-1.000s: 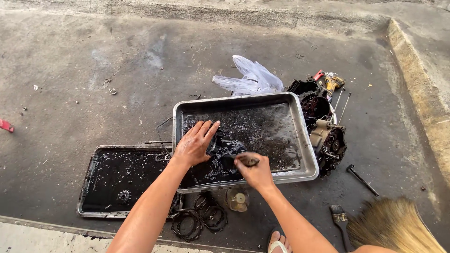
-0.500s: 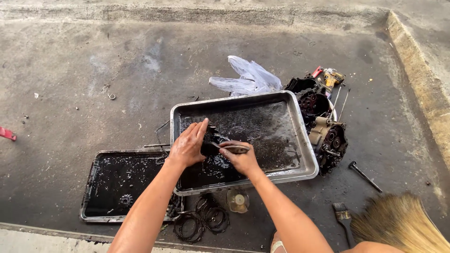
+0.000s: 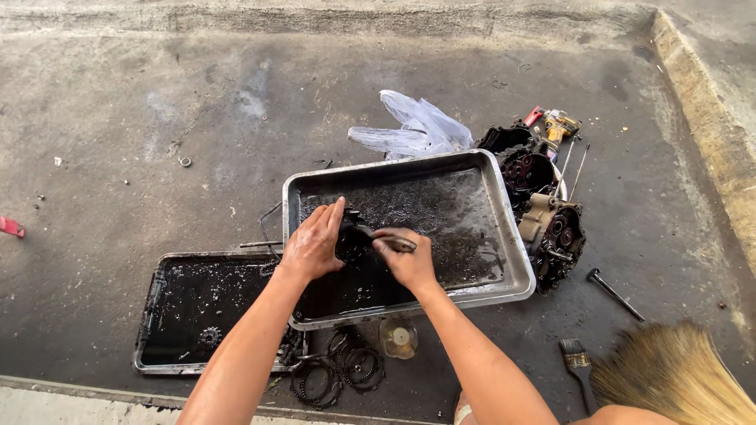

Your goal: Cleaning and rinsing small motorcycle engine parts in a tray of solvent.

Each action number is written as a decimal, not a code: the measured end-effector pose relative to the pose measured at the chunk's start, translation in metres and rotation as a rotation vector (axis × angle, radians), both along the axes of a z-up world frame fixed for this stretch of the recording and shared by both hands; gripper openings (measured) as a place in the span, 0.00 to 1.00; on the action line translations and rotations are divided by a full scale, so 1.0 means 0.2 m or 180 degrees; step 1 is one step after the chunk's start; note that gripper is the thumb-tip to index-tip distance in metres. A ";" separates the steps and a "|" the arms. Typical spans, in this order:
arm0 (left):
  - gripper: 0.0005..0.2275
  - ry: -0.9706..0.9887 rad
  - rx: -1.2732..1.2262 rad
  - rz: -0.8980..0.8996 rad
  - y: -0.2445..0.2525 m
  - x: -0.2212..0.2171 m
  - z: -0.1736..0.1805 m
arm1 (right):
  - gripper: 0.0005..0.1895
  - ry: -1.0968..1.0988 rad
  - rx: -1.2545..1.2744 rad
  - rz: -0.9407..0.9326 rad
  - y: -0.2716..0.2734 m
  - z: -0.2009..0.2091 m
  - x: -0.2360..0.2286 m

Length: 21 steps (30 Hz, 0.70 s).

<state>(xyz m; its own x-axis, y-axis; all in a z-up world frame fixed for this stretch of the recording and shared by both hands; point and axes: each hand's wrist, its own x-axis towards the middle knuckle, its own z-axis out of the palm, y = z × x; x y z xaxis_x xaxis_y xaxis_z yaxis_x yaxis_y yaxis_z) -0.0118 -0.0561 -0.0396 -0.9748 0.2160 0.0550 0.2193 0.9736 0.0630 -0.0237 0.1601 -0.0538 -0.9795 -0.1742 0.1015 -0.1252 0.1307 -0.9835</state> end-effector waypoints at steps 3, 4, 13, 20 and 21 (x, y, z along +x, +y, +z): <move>0.62 -0.0021 -0.0023 0.0006 0.00 -0.02 0.02 | 0.09 -0.0068 -0.0116 -0.0049 -0.03 0.01 0.03; 0.62 -0.0034 -0.0120 -0.0014 0.02 -0.01 0.02 | 0.10 -0.0265 -0.0403 0.0198 -0.05 0.01 0.06; 0.63 -0.0074 -0.0158 -0.0030 0.00 -0.03 0.00 | 0.10 0.0026 0.0049 -0.0117 0.04 0.00 -0.02; 0.58 0.0021 -0.0225 -0.0012 0.03 -0.03 0.02 | 0.11 -0.0120 0.0072 -0.0183 0.13 0.16 0.07; 0.56 0.0079 -0.0210 -0.0060 0.04 -0.02 0.02 | 0.10 -0.0186 0.0571 -0.0311 0.17 0.20 0.10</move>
